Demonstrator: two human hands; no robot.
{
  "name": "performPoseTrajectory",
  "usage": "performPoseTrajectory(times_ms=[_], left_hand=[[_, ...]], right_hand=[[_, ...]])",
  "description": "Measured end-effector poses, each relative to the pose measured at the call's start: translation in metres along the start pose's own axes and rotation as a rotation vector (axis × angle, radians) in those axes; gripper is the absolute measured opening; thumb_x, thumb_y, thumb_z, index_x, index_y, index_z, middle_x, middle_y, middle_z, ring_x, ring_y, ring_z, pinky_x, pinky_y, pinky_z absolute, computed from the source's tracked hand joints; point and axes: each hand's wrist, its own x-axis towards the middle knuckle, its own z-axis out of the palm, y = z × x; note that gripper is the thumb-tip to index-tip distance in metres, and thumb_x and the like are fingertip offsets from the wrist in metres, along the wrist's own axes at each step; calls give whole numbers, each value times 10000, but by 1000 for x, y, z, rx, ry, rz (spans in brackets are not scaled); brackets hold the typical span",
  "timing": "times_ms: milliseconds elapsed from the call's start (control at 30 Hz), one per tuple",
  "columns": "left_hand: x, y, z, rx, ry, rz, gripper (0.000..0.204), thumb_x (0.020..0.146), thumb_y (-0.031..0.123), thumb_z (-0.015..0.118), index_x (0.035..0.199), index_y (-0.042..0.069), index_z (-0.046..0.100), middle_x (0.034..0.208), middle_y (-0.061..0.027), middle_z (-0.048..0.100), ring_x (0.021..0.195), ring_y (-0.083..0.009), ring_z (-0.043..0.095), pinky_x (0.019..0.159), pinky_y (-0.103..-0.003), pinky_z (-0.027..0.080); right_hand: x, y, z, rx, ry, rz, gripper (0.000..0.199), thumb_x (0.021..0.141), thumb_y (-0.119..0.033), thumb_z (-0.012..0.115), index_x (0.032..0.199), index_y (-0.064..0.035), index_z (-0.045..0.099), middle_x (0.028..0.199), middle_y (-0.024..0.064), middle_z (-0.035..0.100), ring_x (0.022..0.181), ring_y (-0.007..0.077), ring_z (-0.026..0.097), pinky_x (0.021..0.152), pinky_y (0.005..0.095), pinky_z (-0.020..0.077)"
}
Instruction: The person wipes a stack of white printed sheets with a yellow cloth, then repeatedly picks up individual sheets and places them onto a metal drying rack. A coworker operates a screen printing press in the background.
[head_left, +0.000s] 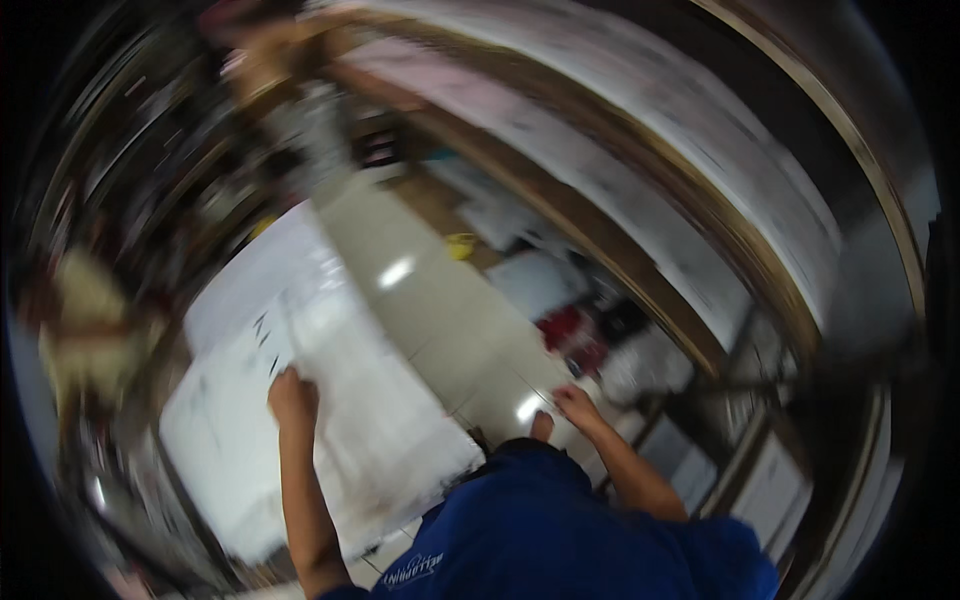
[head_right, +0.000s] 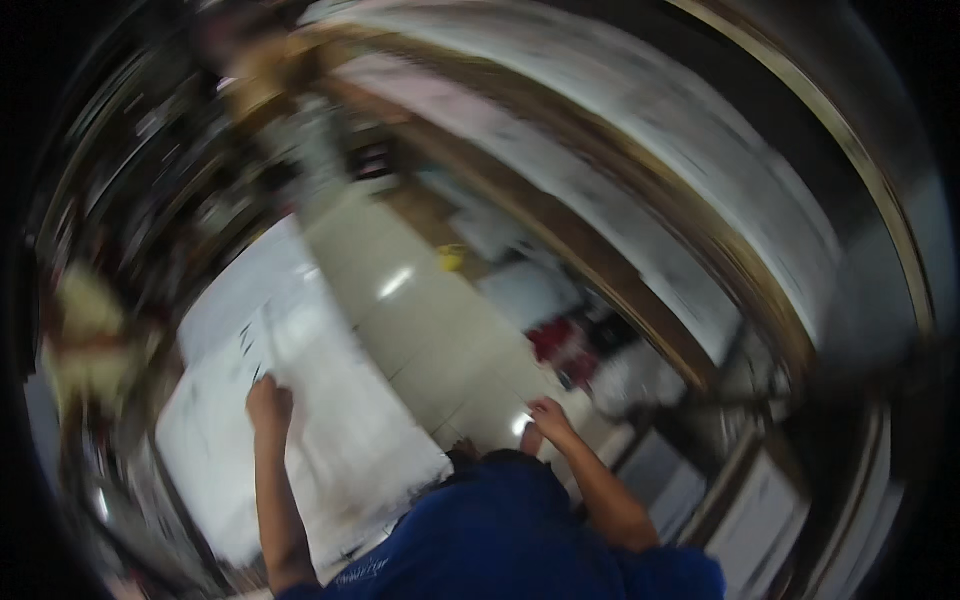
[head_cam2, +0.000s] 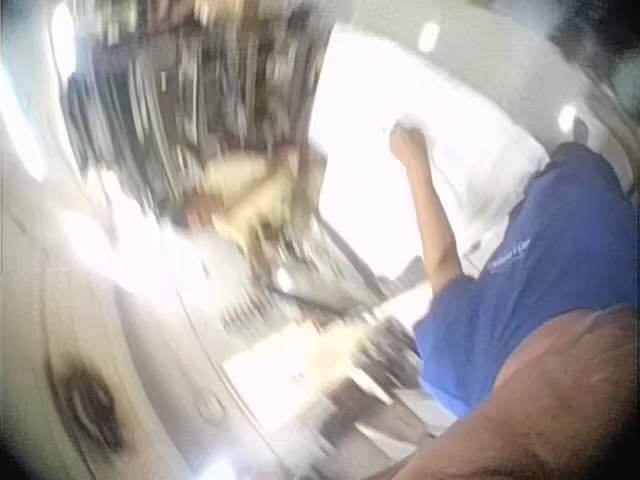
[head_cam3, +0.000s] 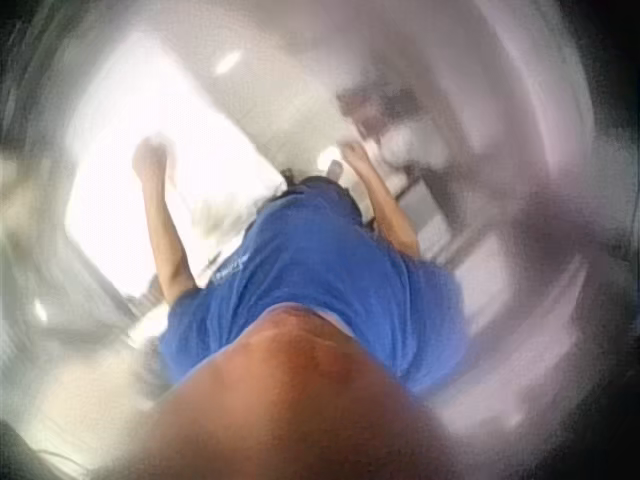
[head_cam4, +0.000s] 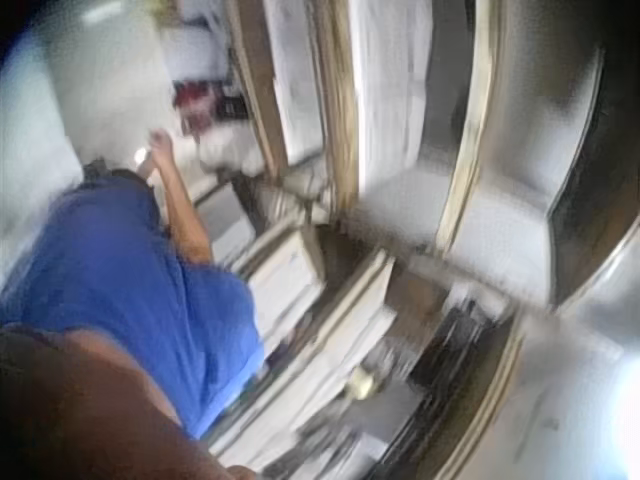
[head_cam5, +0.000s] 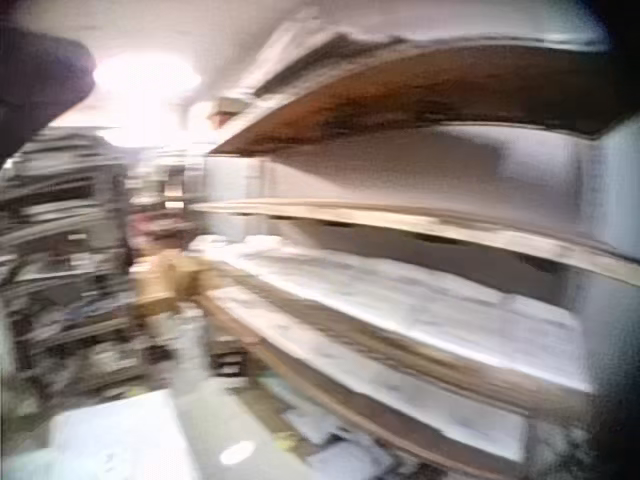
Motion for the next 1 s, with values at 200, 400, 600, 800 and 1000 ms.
performPoseTrajectory(times_ms=[200,400,600,800,1000], left_hand=[[-9,146,-16,-409,-41,407,54,718,17,572,749,-6,535,681,-203,571,639,-418,563,600,-480,452],[-67,251,-39,-580,-121,777,175,750,-14,581,924,5,572,765,-161,591,696,-354,596,595,-440,468],[-120,316,-39,-709,-406,1098,230,800,23,600,1023,-32,598,783,-155,588,682,-298,591,613,-407,478],[-147,356,-53,-914,-461,1260,279,805,26,637,1074,-30,587,813,-147,602,686,-275,603,606,-378,492],[-136,361,5,-743,-476,1149,219,800,-6,634,1017,-26,609,762,-133,577,638,-258,588,558,-380,468]], right_hand=[[2,-201,56,432,-398,-421,371,913,-161,584,1264,-63,513,1053,61,541,895,136,552,740,279,506],[-45,-245,29,139,-5,-743,249,898,-190,590,1060,-3,614,979,142,649,858,259,640,747,353,508],[-112,-192,-33,121,378,-424,150,819,-38,578,957,-3,624,823,105,632,754,194,604,686,310,489],[-235,-129,-141,44,717,-96,210,818,28,550,999,-43,629,863,22,626,764,81,550,681,240,471],[-451,-14,-303,-45,1041,256,220,742,-36,579,959,-57,611,903,-5,606,844,95,567,748,267,478]])
